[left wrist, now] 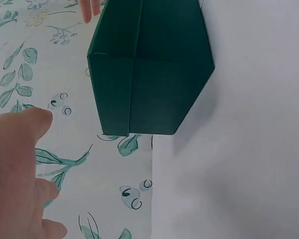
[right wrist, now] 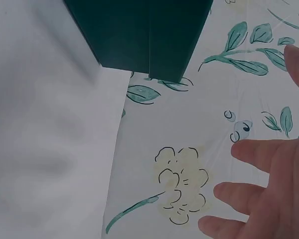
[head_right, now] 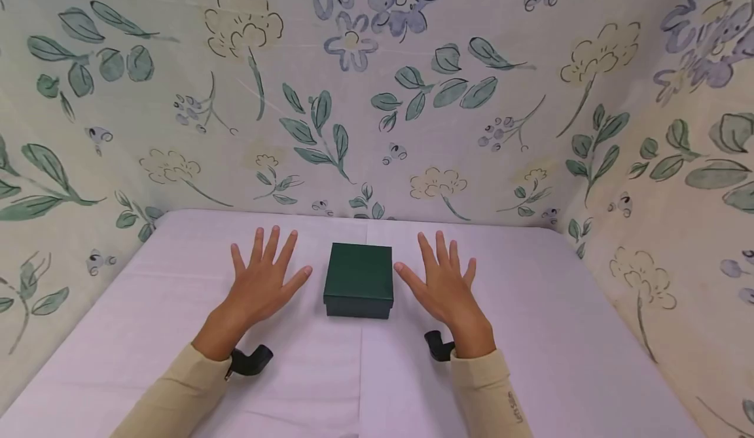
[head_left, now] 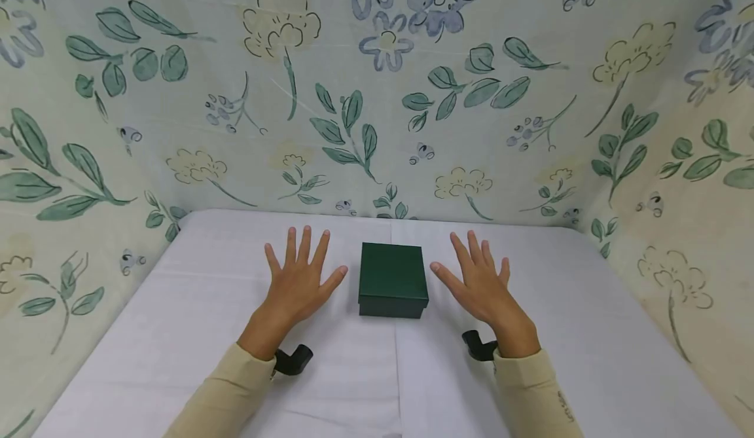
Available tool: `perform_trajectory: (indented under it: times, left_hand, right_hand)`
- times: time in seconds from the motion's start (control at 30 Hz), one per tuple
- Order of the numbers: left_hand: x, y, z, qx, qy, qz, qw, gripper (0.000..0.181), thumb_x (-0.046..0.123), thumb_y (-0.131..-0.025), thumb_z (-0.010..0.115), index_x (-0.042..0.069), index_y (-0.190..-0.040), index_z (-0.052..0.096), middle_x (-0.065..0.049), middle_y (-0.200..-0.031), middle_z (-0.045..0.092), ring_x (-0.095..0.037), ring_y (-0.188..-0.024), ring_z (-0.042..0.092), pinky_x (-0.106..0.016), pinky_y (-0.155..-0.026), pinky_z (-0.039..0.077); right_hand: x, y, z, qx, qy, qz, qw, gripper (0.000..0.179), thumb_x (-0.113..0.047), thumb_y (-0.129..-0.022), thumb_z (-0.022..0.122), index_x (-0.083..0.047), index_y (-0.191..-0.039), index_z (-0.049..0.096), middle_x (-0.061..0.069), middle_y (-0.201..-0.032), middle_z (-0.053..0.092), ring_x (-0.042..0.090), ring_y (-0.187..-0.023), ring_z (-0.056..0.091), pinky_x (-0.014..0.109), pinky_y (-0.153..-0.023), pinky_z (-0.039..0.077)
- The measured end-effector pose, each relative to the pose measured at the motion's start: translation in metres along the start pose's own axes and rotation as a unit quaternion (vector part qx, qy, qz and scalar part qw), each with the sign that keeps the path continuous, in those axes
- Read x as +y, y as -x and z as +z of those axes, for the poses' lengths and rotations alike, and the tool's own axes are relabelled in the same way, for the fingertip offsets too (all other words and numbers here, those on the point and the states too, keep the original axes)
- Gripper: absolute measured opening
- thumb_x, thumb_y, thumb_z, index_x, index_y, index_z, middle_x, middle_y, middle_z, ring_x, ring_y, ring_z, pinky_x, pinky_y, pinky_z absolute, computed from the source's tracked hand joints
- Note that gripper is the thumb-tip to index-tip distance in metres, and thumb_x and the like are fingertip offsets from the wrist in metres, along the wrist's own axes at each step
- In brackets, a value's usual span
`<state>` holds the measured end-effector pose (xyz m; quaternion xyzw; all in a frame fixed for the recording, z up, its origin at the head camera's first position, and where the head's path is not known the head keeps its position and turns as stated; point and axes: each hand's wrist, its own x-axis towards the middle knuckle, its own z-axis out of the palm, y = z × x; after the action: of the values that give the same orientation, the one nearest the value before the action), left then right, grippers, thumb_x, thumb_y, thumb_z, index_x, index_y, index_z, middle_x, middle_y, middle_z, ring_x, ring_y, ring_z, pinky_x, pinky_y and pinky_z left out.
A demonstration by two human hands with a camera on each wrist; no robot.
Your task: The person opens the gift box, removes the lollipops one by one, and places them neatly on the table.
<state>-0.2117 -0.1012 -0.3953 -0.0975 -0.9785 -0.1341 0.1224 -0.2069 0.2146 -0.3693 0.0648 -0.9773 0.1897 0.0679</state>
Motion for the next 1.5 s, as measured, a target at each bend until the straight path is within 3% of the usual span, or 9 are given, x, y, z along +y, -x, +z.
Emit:
perform_trajectory:
  times: [0.23, 0.53, 0.8, 1.07, 1.23, 1.5]
  left_hand:
    - [0.007, -0.001, 0.003, -0.020, 0.045, 0.012, 0.9987, 0.080, 0.061, -0.093, 0.039, 0.015, -0.155, 0.019, -0.017, -0.160, 0.010, -0.040, -0.146, -0.001, -0.069, -0.109, -0.005]
    - [0.011, 0.000, 0.004, -0.041, 0.118, 0.026, 0.9918, 0.077, 0.058, -0.096, 0.037, 0.011, -0.155, 0.019, -0.014, -0.160, 0.012, -0.033, -0.147, 0.003, -0.060, -0.115, 0.002]
    - [0.018, -0.001, 0.004, -0.072, 0.251, 0.026, 0.9649, 0.073, 0.058, -0.098, 0.034, 0.014, -0.155, 0.021, -0.007, -0.160, 0.015, -0.026, -0.147, 0.011, -0.053, -0.116, 0.014]
    - [0.025, 0.003, 0.010, -0.097, 0.346, 0.016, 0.9329, 0.064, 0.049, -0.101, 0.037, 0.011, -0.152, 0.030, -0.007, -0.156, 0.027, -0.025, -0.144, 0.025, -0.052, -0.114, 0.024]
    - [0.027, 0.003, 0.013, -0.095, 0.377, 0.001, 0.9213, 0.057, 0.043, -0.103, 0.035, 0.009, -0.149, 0.035, -0.007, -0.153, 0.035, -0.026, -0.140, 0.032, -0.050, -0.113, 0.028]
    - [0.031, 0.000, 0.021, -0.116, 0.402, -0.018, 0.9083, 0.063, 0.049, -0.101, 0.032, 0.007, -0.149, 0.035, -0.009, -0.152, 0.036, -0.027, -0.142, 0.030, -0.048, -0.114, 0.026]
  right_hand:
    - [-0.002, -0.002, 0.000, 0.007, -0.040, -0.014, 0.9991, 0.086, -0.061, -0.092, 0.044, -0.006, -0.154, 0.019, 0.020, -0.159, 0.009, 0.043, -0.145, 0.005, 0.071, -0.107, -0.003]
    - [-0.010, -0.002, 0.000, -0.021, -0.117, -0.014, 0.9928, 0.085, -0.060, -0.094, 0.043, -0.004, -0.153, 0.019, 0.018, -0.159, 0.015, 0.038, -0.144, 0.016, 0.060, -0.112, 0.019]
    - [-0.017, 0.000, 0.002, -0.048, -0.188, 0.003, 0.9809, 0.079, -0.060, -0.094, 0.043, -0.007, -0.151, 0.029, 0.018, -0.152, 0.033, 0.041, -0.133, 0.039, 0.055, -0.104, 0.038]
    - [-0.024, 0.003, 0.010, -0.087, -0.212, 0.028, 0.9730, 0.076, -0.060, -0.094, 0.044, -0.011, -0.150, 0.033, 0.019, -0.148, 0.039, 0.038, -0.134, 0.040, 0.056, -0.102, 0.039]
    - [-0.028, 0.003, 0.012, -0.095, -0.215, 0.021, 0.9717, 0.076, -0.060, -0.094, 0.045, -0.008, -0.149, 0.034, 0.019, -0.147, 0.041, 0.036, -0.133, 0.042, 0.057, -0.101, 0.040]
    - [-0.033, 0.004, 0.010, -0.109, -0.207, 0.024, 0.9720, 0.075, -0.055, -0.095, 0.046, -0.005, -0.149, 0.033, 0.017, -0.150, 0.037, 0.035, -0.133, 0.043, 0.055, -0.102, 0.041]
